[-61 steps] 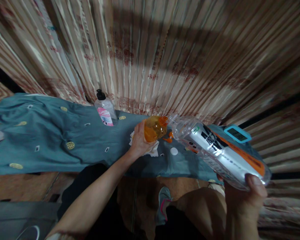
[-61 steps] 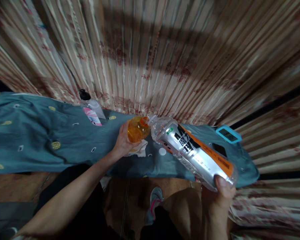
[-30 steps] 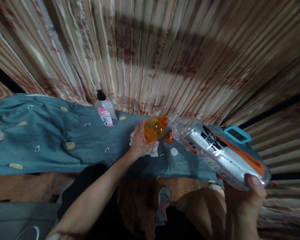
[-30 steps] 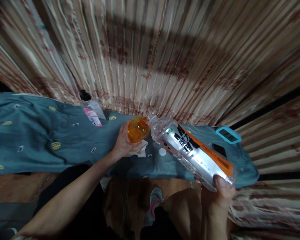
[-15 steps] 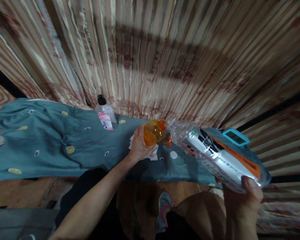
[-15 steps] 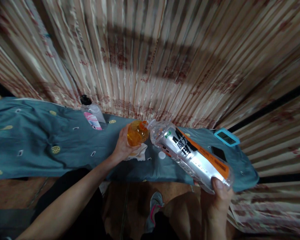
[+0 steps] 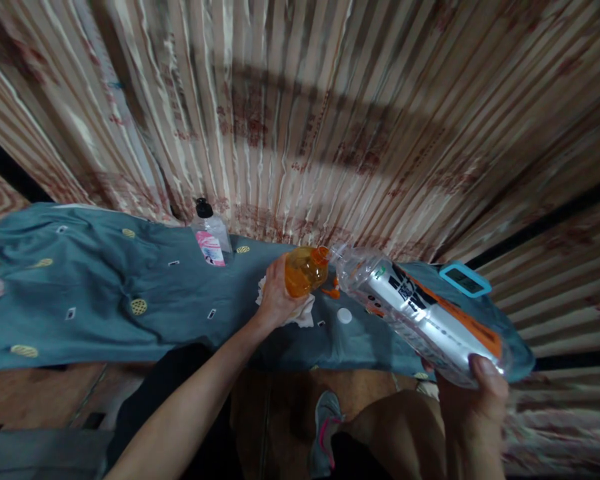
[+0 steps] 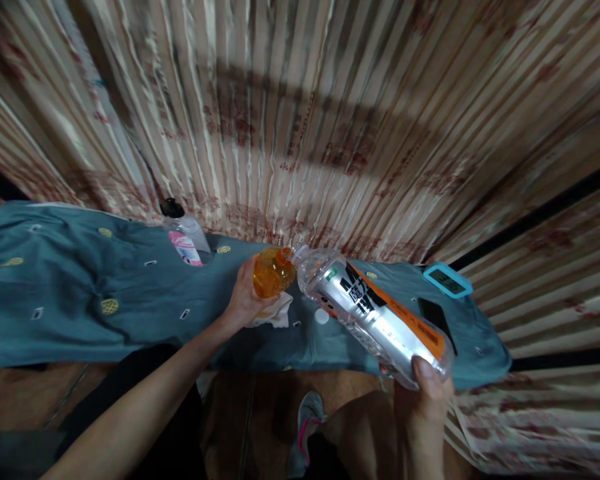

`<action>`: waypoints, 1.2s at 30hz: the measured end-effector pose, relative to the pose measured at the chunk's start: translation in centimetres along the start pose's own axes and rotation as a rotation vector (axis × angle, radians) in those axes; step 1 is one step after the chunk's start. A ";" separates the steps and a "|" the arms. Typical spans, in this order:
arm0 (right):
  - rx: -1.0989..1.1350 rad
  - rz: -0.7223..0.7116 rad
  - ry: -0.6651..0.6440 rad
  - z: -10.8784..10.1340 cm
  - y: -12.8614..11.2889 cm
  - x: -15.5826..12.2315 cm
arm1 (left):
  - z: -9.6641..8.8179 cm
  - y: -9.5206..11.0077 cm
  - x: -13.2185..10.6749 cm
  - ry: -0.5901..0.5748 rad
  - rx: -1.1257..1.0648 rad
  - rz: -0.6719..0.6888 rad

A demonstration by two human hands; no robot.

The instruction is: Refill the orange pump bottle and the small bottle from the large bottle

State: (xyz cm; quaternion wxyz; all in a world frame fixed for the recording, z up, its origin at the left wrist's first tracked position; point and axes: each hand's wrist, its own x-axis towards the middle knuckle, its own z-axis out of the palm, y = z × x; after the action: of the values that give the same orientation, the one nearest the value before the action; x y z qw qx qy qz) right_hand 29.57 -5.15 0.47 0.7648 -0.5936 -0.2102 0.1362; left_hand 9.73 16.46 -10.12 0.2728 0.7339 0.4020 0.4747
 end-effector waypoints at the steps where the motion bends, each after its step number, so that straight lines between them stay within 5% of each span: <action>1: -0.002 0.007 0.001 0.0 0.1 0.0 | -0.1 0.1 0.0 -0.002 0.001 -0.003; 7: 0.020 0.073 0.051 -0.1 0.8 -0.1 | -0.1 0.4 -0.1 0.014 0.007 -0.005; 17: 0.043 0.181 -0.107 -4.3 5.0 2.0 | 0.3 0.1 -0.6 0.057 0.010 -0.055; 24: 0.089 0.218 -0.182 -5.5 5.6 1.9 | 0.6 0.6 -0.7 0.081 0.020 -0.059; 36: 0.139 0.236 -0.160 -3.4 4.4 0.9 | 0.0 1.3 -0.5 0.064 0.088 -0.014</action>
State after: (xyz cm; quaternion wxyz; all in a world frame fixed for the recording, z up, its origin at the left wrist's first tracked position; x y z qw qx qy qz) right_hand 32.18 -6.51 -4.33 0.7636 -0.5470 -0.1893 0.2861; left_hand 10.07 15.36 -9.40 0.2309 0.7268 0.4362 0.4777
